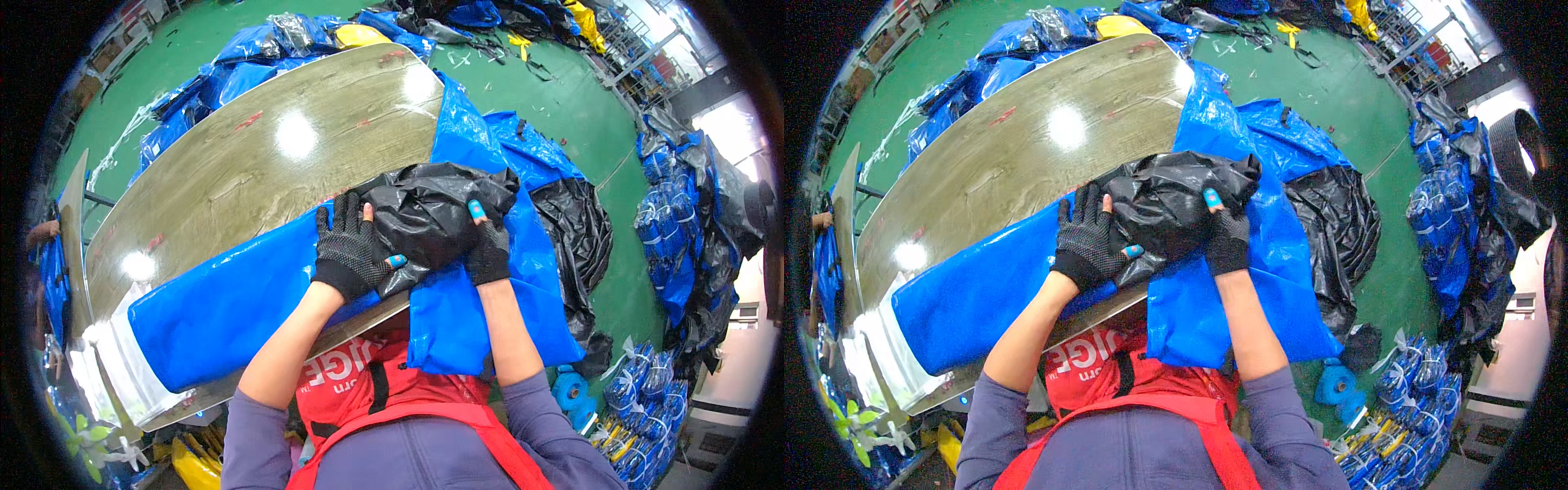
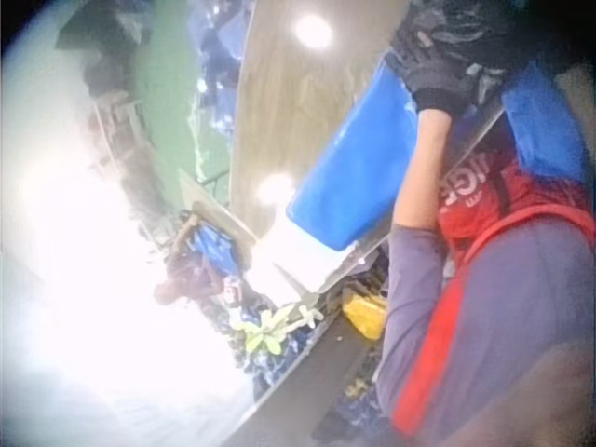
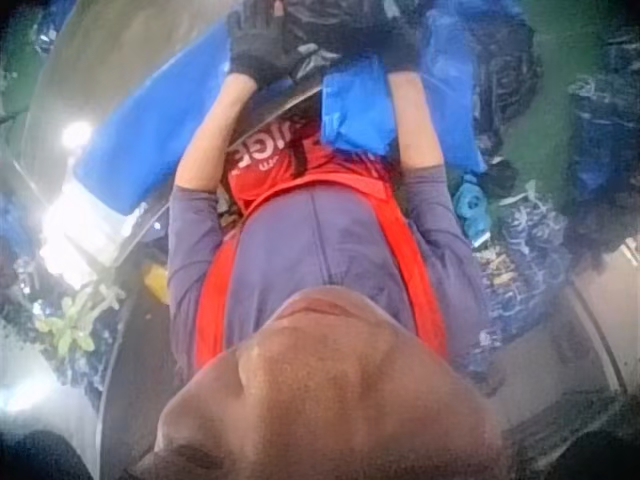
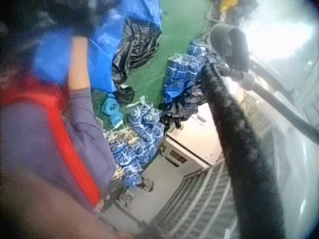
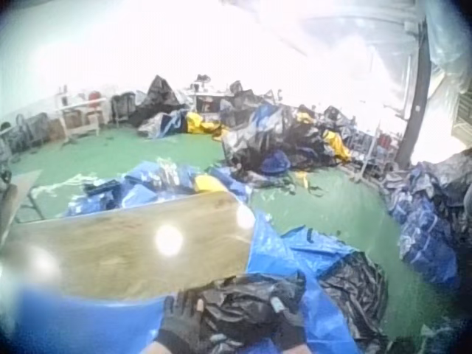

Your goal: The person folds a blue and black bag, places it into a clear plastic bag, and seals it. They repeat this process with several similar bags, stacking the finished packages on the table.

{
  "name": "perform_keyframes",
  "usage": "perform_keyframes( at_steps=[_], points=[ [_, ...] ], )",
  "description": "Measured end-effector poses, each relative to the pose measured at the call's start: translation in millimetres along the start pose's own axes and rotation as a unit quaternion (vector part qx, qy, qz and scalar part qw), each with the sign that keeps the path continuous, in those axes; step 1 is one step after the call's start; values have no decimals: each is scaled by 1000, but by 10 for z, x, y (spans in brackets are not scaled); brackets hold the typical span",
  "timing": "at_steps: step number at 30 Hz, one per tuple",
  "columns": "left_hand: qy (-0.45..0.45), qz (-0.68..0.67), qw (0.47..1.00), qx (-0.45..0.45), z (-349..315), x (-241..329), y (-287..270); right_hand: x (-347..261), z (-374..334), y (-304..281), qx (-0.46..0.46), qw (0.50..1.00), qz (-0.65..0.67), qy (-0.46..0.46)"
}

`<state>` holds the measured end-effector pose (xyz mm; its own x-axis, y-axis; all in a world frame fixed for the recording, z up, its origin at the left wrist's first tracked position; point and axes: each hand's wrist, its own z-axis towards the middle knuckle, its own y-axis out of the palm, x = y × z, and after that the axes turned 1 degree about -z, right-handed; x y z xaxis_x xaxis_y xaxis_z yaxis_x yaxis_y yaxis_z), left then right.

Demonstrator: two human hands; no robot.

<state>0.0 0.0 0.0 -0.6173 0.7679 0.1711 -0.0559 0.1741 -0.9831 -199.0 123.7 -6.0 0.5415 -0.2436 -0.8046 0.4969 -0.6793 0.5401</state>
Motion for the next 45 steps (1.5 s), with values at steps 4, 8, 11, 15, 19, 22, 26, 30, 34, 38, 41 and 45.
perform_keyframes(
  at_steps=[4, 8, 11, 15, 19, 22, 26, 30, 34, 38, 41, 45],
  points=[
    [13, -280, 958, 65, 215, -58, 320, 60, -325, 838, -225, 758, -491, -366],
    [36, -648, 747, -145, -416, -57, 51, 166, -533, 1351, -307, 602, -578, -457],
    [360, -322, 839, -251, -1034, -327, -403, 459, -581, 1326, -444, 532, -620, -369],
    [52, -26, 988, 145, -1165, -808, -524, 720, -795, 1366, -456, 528, -636, -330],
    [27, -60, 998, -12, -975, -1151, -177, 650, -246, 1556, -446, 561, -652, -247],
    [29, -73, 996, 31, -988, -1222, 9, 926, -190, 1607, -310, 499, -706, -394],
    [46, -63, 991, 109, -1032, -1239, 97, 1034, -184, 1562, -276, 508, -724, -378],
    [132, -206, 950, 195, -1159, -1198, -59, 1017, -261, 1563, -212, 542, -725, -368],
    [82, -2, 979, 184, -1274, -1230, -150, 970, -245, 1585, -163, 571, -747, -299],
    [65, -61, 984, 153, -1282, -1283, 37, 990, -258, 1608, -237, 506, -764, -322],
    [44, -67, 984, 160, -1212, -1246, 171, 1053, -349, 1668, -281, 480, -736, -385],
    [51, -59, 995, 69, -1321, -1323, -43, 1211, -537, 1815, -264, 346, -853, -288]
  ],
)
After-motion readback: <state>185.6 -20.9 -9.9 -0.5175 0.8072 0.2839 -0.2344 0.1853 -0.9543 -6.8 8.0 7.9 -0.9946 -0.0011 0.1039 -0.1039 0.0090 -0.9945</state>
